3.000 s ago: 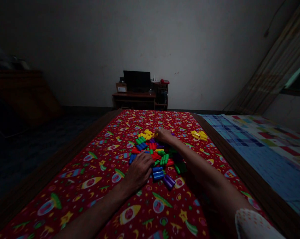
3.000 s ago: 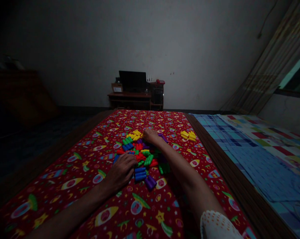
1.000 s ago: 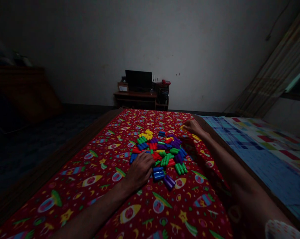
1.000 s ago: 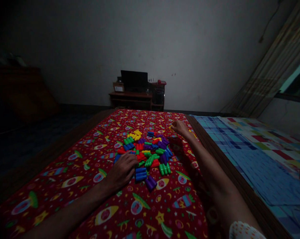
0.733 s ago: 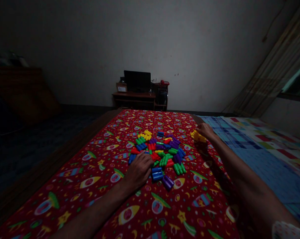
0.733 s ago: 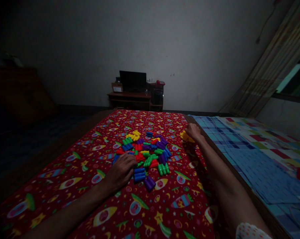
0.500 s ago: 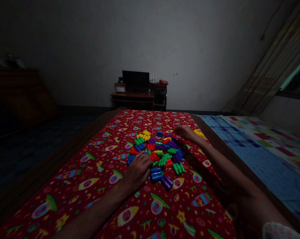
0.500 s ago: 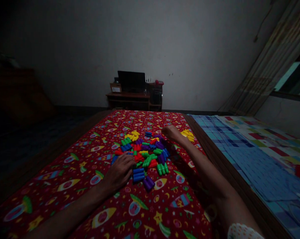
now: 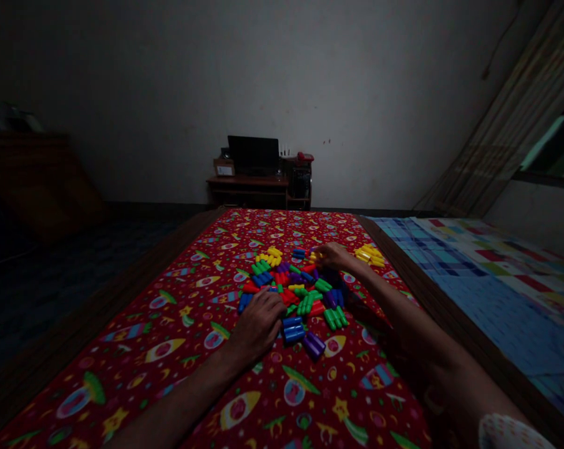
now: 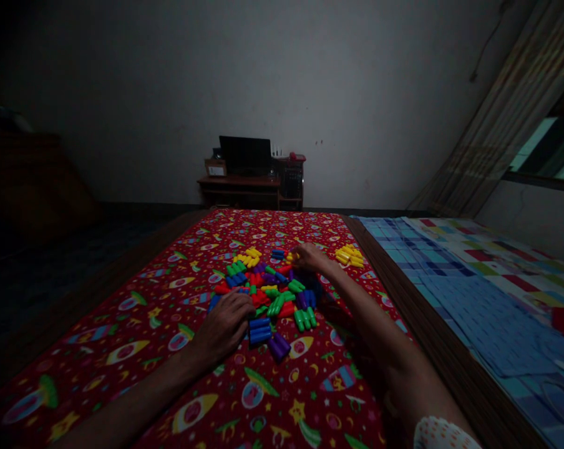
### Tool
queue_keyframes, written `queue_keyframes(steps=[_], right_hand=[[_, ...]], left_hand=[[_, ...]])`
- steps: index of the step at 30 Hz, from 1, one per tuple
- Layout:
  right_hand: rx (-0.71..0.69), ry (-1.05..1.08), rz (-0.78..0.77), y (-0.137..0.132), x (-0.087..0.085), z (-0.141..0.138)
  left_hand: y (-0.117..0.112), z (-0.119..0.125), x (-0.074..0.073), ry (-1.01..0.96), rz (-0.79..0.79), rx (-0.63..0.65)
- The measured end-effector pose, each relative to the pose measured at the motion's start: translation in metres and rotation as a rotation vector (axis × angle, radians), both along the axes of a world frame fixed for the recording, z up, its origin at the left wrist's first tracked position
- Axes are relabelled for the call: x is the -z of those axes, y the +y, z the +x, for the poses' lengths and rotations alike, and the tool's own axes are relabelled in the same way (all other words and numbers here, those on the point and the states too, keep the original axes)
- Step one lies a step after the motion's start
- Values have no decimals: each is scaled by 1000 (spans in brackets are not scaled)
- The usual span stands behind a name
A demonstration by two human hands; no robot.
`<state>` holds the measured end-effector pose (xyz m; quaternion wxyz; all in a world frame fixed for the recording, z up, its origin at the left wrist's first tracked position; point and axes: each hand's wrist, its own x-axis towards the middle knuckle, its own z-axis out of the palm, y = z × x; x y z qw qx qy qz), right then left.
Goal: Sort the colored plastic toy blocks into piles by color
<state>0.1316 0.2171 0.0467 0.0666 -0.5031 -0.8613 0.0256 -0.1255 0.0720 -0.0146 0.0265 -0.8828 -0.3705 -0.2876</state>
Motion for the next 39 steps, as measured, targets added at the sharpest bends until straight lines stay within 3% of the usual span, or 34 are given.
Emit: queue_keyframes(steps=[5,10,14,17,19,21,23,26,28,30,34,36,39], right_hand=[[294,140,214,-7,2,59],[478,59,203,-24,11,119],[553,64,195,-34,20,134],[559,143,243,-33,18,120],[488,239,268,-32,13,95],[332,341,244,-31,5,60],[88,390,132,-34,-3,20],[-253,279,-129,-43,-11,-32],[-391,159,-229,-48,-13,-53],[-428,52,-226,-53,-12,-62],[-327,-98,-141,-57,-7,-61],[-297,-124,-89,-57,-3,-58],[-365,-54,0,-55,3,-54]], left_hand=[[2,0,3,-3,2,3],[2,0,6,0,5,-4],[3,0,6,0,16,-3],[3,0,5,3,15,1],[2,0,3,4,16,0],[1,0,3,8,17,-6],[0,0,2,17,13,-12],[-1,-1,1,32,15,-14],[-1,-1,1,41,23,-12],[-2,0,-1,47,21,-13],[-3,1,-4,43,13,-20],[-3,1,-5,41,14,-20],[-2,2,-3,38,11,-18]])
